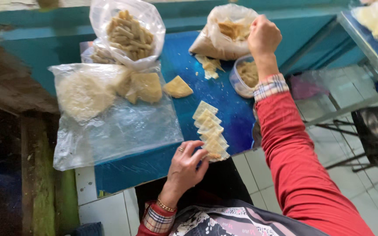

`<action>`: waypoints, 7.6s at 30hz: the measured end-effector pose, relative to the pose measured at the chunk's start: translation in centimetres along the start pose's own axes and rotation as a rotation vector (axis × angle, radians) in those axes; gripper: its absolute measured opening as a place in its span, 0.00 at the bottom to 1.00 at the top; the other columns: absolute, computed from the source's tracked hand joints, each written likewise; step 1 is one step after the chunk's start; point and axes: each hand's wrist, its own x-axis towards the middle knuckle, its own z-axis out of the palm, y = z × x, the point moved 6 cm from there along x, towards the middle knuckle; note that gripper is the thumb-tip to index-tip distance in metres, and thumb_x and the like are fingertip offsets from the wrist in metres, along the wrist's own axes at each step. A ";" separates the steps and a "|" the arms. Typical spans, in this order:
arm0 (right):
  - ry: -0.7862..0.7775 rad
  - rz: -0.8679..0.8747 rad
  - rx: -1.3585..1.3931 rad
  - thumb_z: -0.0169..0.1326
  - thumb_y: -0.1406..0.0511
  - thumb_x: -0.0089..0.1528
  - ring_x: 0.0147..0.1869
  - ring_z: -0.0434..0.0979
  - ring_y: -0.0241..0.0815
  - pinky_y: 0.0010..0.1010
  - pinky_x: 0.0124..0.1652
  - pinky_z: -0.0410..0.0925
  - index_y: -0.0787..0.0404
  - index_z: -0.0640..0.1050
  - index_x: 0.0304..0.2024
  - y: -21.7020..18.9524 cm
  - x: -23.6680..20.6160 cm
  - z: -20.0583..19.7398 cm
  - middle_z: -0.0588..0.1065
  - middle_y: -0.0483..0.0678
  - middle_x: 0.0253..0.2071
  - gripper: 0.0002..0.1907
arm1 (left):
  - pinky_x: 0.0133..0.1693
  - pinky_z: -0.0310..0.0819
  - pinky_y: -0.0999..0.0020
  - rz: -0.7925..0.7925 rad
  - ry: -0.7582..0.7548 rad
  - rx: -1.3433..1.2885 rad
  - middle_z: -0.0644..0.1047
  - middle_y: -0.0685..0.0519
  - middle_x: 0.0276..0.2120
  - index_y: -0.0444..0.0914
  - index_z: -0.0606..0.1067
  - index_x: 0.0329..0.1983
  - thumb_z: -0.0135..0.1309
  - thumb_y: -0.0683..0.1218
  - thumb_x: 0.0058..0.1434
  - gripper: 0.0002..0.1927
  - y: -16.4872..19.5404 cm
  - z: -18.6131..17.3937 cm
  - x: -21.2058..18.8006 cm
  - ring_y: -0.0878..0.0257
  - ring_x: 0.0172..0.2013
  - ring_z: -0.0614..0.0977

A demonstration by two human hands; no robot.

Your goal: The person sits at a table and assembles filled pastries. They take triangular pastry wrappers one at a time, spoon filling from a plastic container onto each wrapper, fold the wrapper over the filling, and place the folded pastry in a row on the table, occasionally moving finished pastries into a plastic bag.

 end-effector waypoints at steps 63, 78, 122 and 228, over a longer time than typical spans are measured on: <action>-0.203 -0.004 0.723 0.66 0.69 0.58 0.46 0.80 0.45 0.35 0.46 0.72 0.60 0.79 0.50 -15.7 -31.9 -23.5 0.80 0.46 0.44 0.17 | 0.57 0.62 0.53 -0.008 0.020 0.255 0.80 0.55 0.40 0.41 0.76 0.44 0.64 0.43 0.58 0.12 0.7 2.2 -2.2 0.58 0.44 0.80; -0.309 -0.231 0.661 0.64 0.68 0.59 0.42 0.76 0.46 0.35 0.40 0.71 0.56 0.84 0.41 -15.8 -29.7 -22.0 0.77 0.44 0.38 0.08 | 0.44 0.74 0.57 0.054 -0.162 0.066 0.78 0.49 0.38 0.37 0.75 0.38 0.56 0.36 0.59 0.05 -0.5 2.2 -0.5 0.50 0.40 0.78; -0.417 -0.263 0.594 0.65 0.62 0.58 0.36 0.76 0.47 0.37 0.35 0.69 0.56 0.82 0.35 -16.3 -27.1 -21.0 0.78 0.44 0.33 0.06 | 0.35 0.77 0.60 -0.378 -0.253 -0.082 0.80 0.47 0.29 0.36 0.77 0.31 0.60 0.41 0.55 0.04 -6.1 4.4 2.3 0.52 0.31 0.84; -0.174 -0.129 0.219 0.63 0.63 0.64 0.53 0.75 0.53 0.43 0.52 0.70 0.53 0.85 0.48 0.1 -7.7 -9.6 0.78 0.48 0.49 0.09 | 0.32 0.75 0.61 -0.142 0.016 -0.039 0.77 0.51 0.33 0.39 0.75 0.35 0.57 0.44 0.65 0.04 -1.9 1.9 2.3 0.52 0.33 0.82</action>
